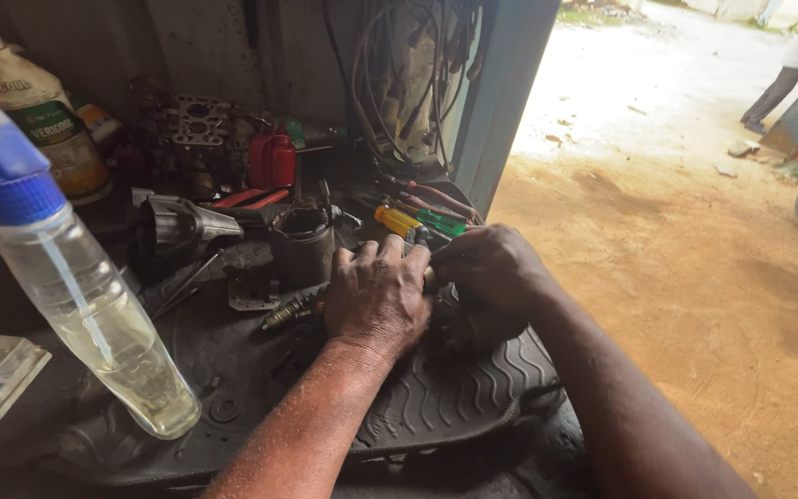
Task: The person cleans and reassembles a starter motor armature and solenoid assembly by hand using a cleaning spray and a cloth.
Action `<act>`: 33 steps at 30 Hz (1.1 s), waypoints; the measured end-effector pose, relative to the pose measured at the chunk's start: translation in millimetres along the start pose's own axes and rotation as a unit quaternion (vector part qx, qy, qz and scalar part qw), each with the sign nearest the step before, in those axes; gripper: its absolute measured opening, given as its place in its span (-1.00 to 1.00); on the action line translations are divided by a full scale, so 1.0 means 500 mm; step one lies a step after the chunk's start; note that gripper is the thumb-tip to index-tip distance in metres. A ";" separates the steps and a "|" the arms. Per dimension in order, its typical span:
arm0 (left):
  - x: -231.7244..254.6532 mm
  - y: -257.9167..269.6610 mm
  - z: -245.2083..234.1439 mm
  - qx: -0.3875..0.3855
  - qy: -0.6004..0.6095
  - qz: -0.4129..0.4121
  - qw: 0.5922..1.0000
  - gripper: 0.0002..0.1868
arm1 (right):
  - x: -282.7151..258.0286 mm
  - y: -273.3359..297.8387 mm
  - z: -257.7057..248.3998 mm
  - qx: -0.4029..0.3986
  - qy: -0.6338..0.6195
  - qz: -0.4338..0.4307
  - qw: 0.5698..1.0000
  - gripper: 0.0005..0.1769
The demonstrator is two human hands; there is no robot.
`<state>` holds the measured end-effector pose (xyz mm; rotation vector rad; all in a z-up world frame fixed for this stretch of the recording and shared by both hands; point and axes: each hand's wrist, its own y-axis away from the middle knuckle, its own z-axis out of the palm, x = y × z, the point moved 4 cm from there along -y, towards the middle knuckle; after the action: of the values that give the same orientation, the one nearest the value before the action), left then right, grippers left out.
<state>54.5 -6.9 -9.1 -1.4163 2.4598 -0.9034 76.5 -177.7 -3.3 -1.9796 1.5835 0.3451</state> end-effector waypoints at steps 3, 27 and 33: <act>0.006 0.005 -0.012 -0.039 0.022 -0.005 0.999 -0.56 | 0.014 0.004 -0.006 -0.054 -0.064 0.064 0.994 -0.72; 0.010 0.000 -0.019 -0.073 -0.004 -0.016 0.997 -0.50 | 0.082 -0.027 0.004 -0.068 -0.075 0.119 0.988 -0.72; 0.009 0.003 -0.018 -0.050 0.000 -0.002 0.999 -0.46 | 0.100 -0.052 0.040 -0.055 -0.153 0.125 0.979 -0.75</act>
<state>47.1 -6.1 -2.1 -1.4527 2.5351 -0.7905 117.2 -202.9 -38.7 -1.7042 1.6377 0.8128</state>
